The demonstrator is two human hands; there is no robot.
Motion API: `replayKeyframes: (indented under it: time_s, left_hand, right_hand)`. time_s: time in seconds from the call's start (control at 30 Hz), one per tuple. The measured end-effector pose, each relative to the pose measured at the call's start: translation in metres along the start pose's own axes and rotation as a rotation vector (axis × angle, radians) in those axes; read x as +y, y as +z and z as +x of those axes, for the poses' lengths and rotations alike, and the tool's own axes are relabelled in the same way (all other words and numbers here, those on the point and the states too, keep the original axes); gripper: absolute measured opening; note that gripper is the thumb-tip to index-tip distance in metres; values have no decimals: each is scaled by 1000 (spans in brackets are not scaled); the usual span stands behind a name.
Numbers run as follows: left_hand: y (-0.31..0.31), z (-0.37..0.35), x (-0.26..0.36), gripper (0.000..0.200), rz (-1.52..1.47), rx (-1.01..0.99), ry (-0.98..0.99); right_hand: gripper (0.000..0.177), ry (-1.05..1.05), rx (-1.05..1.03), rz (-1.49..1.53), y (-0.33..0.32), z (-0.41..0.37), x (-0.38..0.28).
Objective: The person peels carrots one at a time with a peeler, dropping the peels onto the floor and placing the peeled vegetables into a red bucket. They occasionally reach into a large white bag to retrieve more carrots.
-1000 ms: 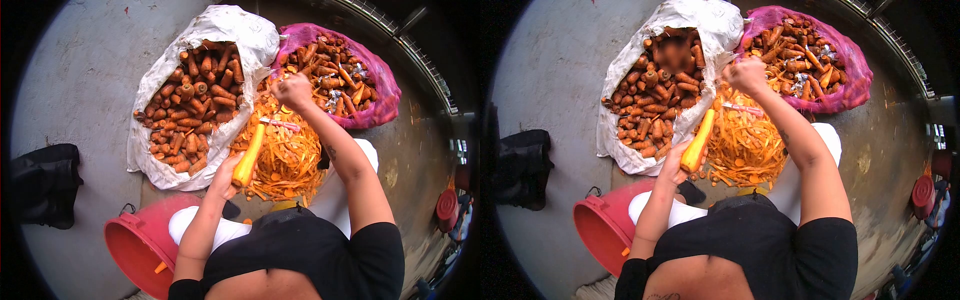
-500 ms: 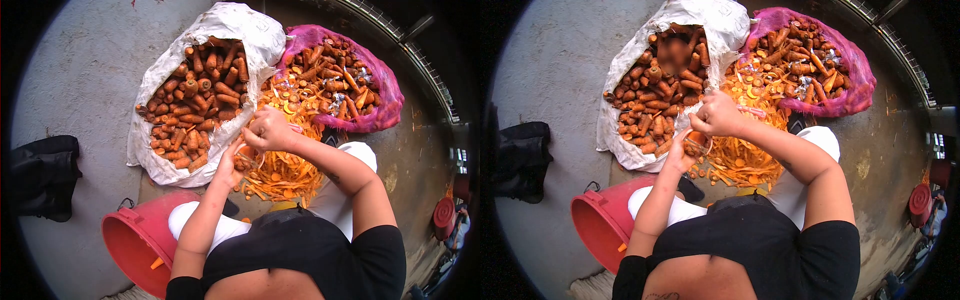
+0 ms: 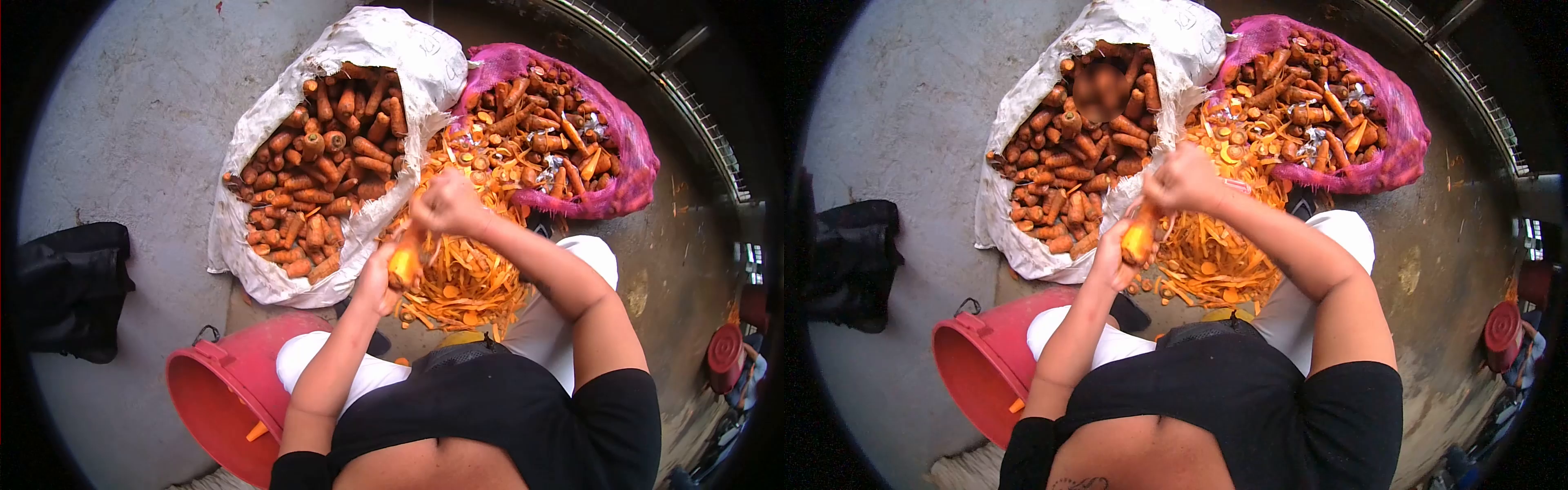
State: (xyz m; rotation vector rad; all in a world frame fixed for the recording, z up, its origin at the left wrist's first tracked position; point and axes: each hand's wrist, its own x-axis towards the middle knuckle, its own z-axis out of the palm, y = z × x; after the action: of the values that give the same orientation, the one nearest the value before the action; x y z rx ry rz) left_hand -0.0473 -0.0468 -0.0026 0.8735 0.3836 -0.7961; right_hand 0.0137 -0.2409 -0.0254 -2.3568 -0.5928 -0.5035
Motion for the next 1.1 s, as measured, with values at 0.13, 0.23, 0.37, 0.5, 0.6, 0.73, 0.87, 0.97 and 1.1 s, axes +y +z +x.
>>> replayKeyframes:
  time_s: [0.13, 0.23, 0.37, 0.5, 0.6, 0.73, 0.87, 0.97, 1.1]
  left_hand:
    - [-3, -13, -1, 41, 46, -61, -118]
    - [0, -17, 8, 43, 12, -124, -111]
    - [0, -4, 12, 41, -26, -8, -79]
    - [-22, 14, 3, 39, -69, 53, -47]
    - [-10, 14, 3, 36, -58, 165, -27]
    - [-25, 25, -6, 29, -168, 117, -70]
    - [-12, 19, -6, 30, -163, 218, -83]
    - [-3, 15, -5, 32, -178, 216, -54]
    - [-9, 0, -1, 35, -66, 25, -84]
  right_hand:
    - [42, 310, -37, -375, -21, 7, 58]
    - [49, 569, 35, -412, -24, 11, 69]
    - [45, 603, -2, 3, -24, 17, 45]
    - [41, 203, 1, 99, -13, 14, -1]
    - [38, 48, -45, 158, -11, 8, -27]
    - [38, -85, -68, 114, -3, 0, -33]
    - [38, -71, -84, 120, -2, -2, -33]
    - [38, -89, -63, 154, -1, -2, -30]
    - [36, 53, -4, 34, 4, 0, 4]
